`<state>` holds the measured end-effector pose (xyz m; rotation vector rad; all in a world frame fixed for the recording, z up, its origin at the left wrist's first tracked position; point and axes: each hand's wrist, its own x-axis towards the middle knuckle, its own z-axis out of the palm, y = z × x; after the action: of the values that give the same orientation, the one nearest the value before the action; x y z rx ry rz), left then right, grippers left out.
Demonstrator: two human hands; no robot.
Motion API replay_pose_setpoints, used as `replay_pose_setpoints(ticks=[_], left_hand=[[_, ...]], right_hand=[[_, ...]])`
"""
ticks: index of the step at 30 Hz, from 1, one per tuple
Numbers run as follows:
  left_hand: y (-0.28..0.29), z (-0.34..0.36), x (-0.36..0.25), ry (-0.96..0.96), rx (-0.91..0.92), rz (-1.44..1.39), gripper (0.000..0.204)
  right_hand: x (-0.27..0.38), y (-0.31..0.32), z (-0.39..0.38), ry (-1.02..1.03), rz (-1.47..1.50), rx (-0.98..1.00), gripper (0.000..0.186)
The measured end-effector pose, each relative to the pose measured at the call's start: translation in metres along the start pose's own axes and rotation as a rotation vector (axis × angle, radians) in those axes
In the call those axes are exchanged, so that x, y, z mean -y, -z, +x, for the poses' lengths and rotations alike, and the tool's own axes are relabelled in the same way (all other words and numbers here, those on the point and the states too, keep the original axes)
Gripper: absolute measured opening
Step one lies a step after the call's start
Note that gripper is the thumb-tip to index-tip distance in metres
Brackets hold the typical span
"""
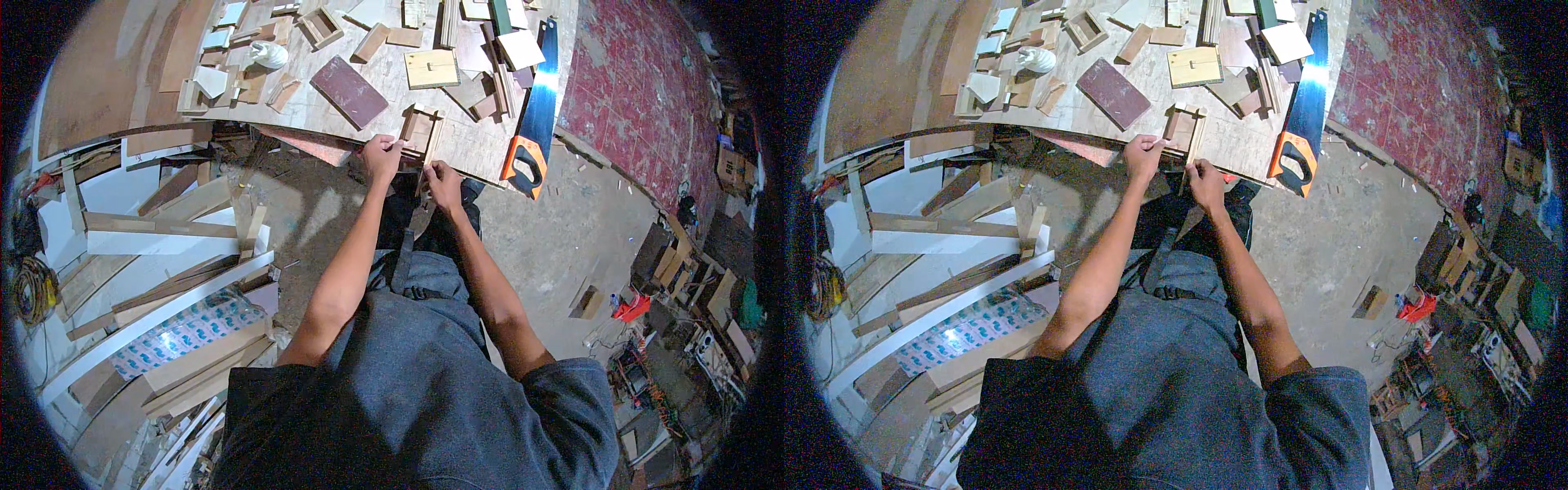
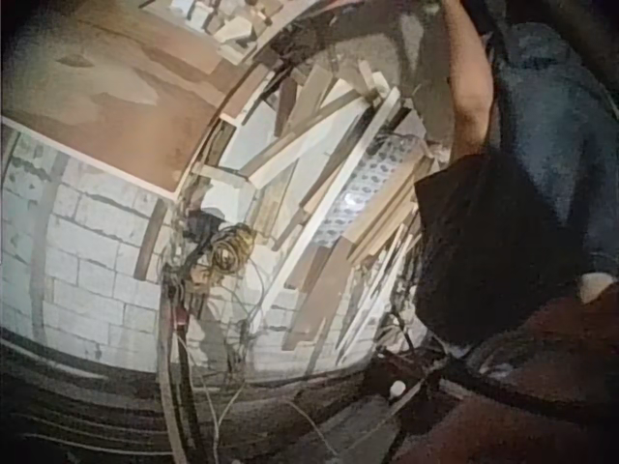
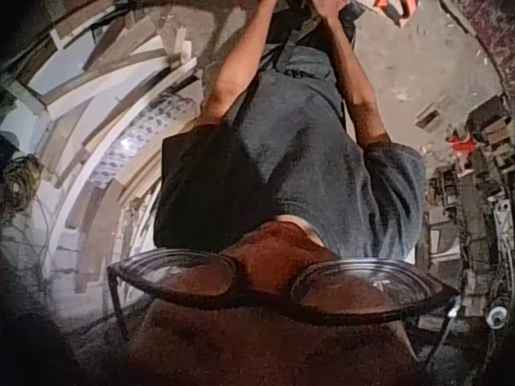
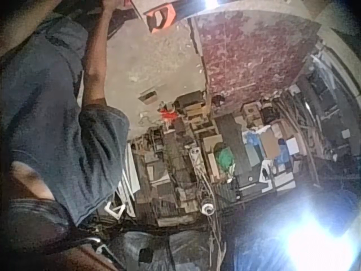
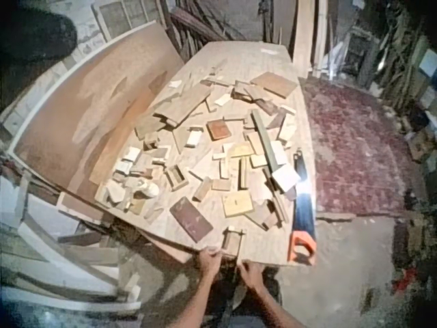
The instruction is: Building a small wooden structure by gluing and sawing small wood pieces.
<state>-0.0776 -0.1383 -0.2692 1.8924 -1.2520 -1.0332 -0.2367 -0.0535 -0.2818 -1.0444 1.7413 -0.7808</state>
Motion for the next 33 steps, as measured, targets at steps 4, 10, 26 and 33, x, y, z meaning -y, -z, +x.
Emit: replay_pose_setpoints(ticks=[4, 10, 26, 33], left_hand=[[-0.001, 0.0, 0.027, 0.111, 0.046, -0.023, 0.028], [0.006, -0.023, 0.0, 0.402, 0.363, -0.014, 0.039], [-0.014, -0.025, -0.011, 0.158, 0.567, 0.126, 0.053], [-0.017, -0.028, -0.021, 0.132, 0.524, 0.117, 0.053]], right_hand=[[-0.005, -0.004, 0.006, 0.063, 0.006, 0.006, 0.029], [-0.019, -0.002, 0.008, -0.002, 0.016, 0.02, 0.03], [-0.017, 0.003, 0.016, -0.016, -0.035, 0.066, 0.035], [-0.014, 0.012, 0.017, -0.116, -0.016, -0.044, 0.044]])
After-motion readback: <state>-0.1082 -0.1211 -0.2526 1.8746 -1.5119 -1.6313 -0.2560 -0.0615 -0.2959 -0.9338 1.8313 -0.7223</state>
